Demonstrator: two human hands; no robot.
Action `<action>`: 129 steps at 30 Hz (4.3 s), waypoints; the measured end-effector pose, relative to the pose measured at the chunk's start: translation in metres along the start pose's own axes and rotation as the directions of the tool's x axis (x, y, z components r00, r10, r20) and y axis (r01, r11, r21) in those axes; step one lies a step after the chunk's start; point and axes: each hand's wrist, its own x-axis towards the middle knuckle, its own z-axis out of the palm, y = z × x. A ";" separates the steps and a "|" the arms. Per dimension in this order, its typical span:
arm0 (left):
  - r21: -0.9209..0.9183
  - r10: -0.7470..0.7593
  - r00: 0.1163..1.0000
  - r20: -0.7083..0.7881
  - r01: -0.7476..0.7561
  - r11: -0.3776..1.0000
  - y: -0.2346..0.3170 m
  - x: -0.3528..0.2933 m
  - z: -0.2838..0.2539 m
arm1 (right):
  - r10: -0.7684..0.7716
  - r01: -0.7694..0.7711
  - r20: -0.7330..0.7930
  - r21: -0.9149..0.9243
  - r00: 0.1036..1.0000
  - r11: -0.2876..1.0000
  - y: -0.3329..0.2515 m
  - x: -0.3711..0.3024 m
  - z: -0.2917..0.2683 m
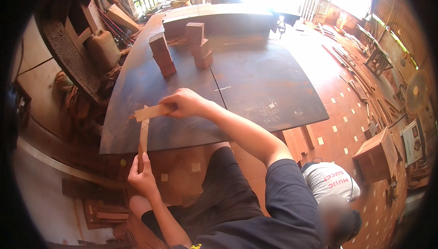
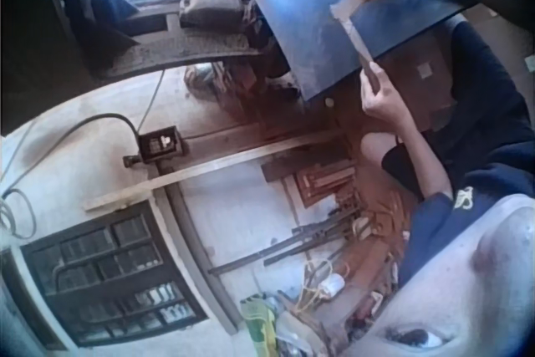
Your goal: The person handles small wooden blocks and thin wooden strips on a workbench, aligning and stacking them into a small structure. The person repeatedly picks up, positions, and adjusts the blocks and strips by hand.
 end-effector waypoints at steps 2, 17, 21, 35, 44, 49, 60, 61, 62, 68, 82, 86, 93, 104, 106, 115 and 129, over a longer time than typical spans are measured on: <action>0.025 0.015 1.000 -0.007 -0.015 1.000 0.000 0.000 0.000 | 0.026 -0.025 0.063 -0.015 0.998 1.000 -0.003 0.002 0.002; 0.102 0.148 0.987 -0.066 -0.140 0.985 -0.006 0.001 0.006 | -0.024 0.019 0.252 0.019 0.967 1.000 -0.009 0.000 -0.006; 0.110 0.144 0.987 -0.064 -0.137 0.984 -0.002 0.001 0.006 | -0.003 -0.004 0.262 0.027 0.965 1.000 -0.010 0.000 -0.008; 0.196 0.161 0.987 0.029 -0.163 0.967 0.009 0.007 0.001 | -0.088 0.104 0.259 -0.049 0.962 0.993 0.001 -0.001 0.000; 0.167 -0.023 0.998 0.065 0.012 0.986 0.015 0.005 -0.004 | -0.024 0.028 0.247 -0.012 0.969 1.000 -0.013 0.001 -0.003; 0.163 -0.017 0.999 0.050 0.008 0.987 0.012 0.005 -0.002 | -0.005 0.005 0.249 0.002 0.969 1.000 -0.013 0.001 -0.008; 0.205 -0.007 0.999 0.050 -0.003 0.979 0.018 0.005 -0.003 | -0.029 0.029 0.273 0.006 0.962 1.000 -0.015 0.001 -0.005; 0.210 0.001 0.999 0.047 -0.011 0.978 0.017 0.005 -0.003 | -0.025 0.026 0.280 0.000 0.960 1.000 -0.016 0.001 -0.006; 0.216 0.010 0.999 0.043 -0.019 0.976 0.016 0.004 -0.002 | -0.021 0.024 0.287 -0.007 0.958 1.000 -0.017 0.001 -0.007; 0.276 0.203 0.979 -0.025 -0.188 0.943 0.008 0.003 0.003 | -0.045 0.065 0.320 -0.053 0.946 0.996 -0.017 0.002 -0.009; 0.291 0.223 0.972 -0.077 -0.192 0.937 0.006 -0.003 0.010 | -0.036 0.059 0.283 -0.071 0.959 0.996 -0.015 0.000 -0.007; 0.281 0.150 0.987 -0.053 -0.129 0.951 0.009 -0.006 0.010 | -0.019 0.045 0.308 -0.079 0.951 0.996 -0.016 0.001 -0.007; 0.313 0.250 0.966 -0.066 -0.218 0.924 0.006 -0.003 0.008 | -0.014 0.022 0.271 -0.027 0.963 0.999 -0.014 0.000 -0.011; 0.356 0.249 0.968 0.018 -0.238 0.903 0.026 0.001 0.009 | 0.048 -0.030 0.314 -0.064 0.948 0.998 -0.015 0.002 -0.025; 0.345 0.217 0.975 0.042 -0.218 0.913 0.027 0.002 0.010 | 0.056 -0.030 0.310 -0.086 0.949 0.996 -0.016 0.001 -0.027; 0.179 0.091 0.993 0.075 -0.104 0.978 0.024 0.010 0.009 | 0.071 -0.041 0.302 -0.106 0.951 0.994 -0.017 0.000 -0.029; -0.066 -0.097 0.979 0.180 0.111 0.992 0.007 0.018 0.008 | 0.062 -0.027 0.308 -0.116 0.949 0.993 -0.017 0.000 -0.029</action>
